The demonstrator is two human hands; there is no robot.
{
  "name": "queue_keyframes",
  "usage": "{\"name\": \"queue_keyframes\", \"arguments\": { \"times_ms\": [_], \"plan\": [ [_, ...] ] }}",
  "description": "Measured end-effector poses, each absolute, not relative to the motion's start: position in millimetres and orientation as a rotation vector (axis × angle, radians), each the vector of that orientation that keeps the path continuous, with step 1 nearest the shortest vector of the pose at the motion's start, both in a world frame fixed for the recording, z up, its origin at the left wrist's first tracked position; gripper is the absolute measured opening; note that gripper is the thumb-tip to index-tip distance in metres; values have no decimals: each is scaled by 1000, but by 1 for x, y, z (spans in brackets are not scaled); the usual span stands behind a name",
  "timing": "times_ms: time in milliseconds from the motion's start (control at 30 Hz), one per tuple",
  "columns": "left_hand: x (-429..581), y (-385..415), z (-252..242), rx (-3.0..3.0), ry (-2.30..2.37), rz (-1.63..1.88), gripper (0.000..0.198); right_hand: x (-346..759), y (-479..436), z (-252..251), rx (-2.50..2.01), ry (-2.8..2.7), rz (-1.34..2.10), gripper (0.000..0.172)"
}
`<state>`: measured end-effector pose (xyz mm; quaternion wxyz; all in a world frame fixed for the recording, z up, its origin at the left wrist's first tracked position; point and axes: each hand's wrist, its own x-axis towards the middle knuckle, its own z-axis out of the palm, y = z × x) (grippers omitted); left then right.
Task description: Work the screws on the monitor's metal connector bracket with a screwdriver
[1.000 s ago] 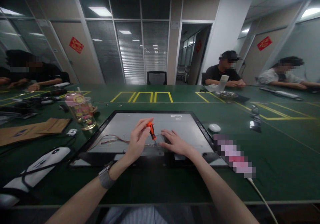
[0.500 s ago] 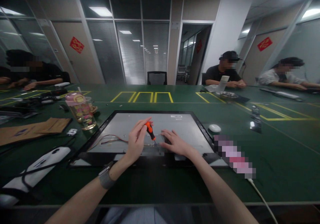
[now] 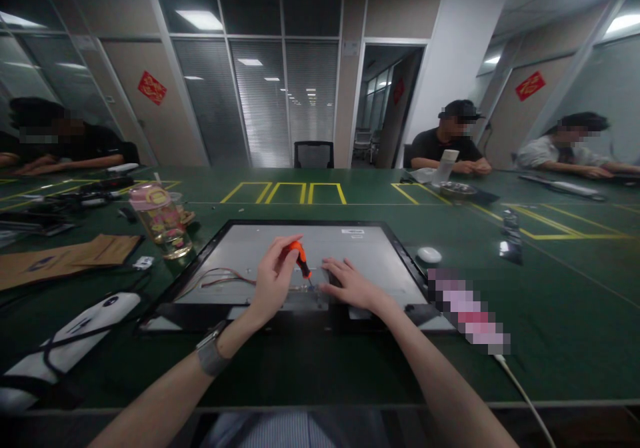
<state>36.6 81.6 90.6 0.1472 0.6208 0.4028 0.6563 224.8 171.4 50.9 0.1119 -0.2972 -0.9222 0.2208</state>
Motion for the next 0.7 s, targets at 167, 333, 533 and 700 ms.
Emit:
{"name": "queue_keyframes", "arguments": {
  "times_ms": [167,333,533,700],
  "plan": [
    [36,84,90,1768,1067,1806,27,225,172,49,-867,-2708,646,62],
    [37,84,91,1785,1143,1876,19,225,172,49,-868,-2706,643,61],
    [37,82,92,1792,1082,1786,29,225,172,49,-879,-2709,638,59],
    [37,84,90,1828,1151,1908,22,225,173,49,-853,-2722,637,59]
  ]
}}
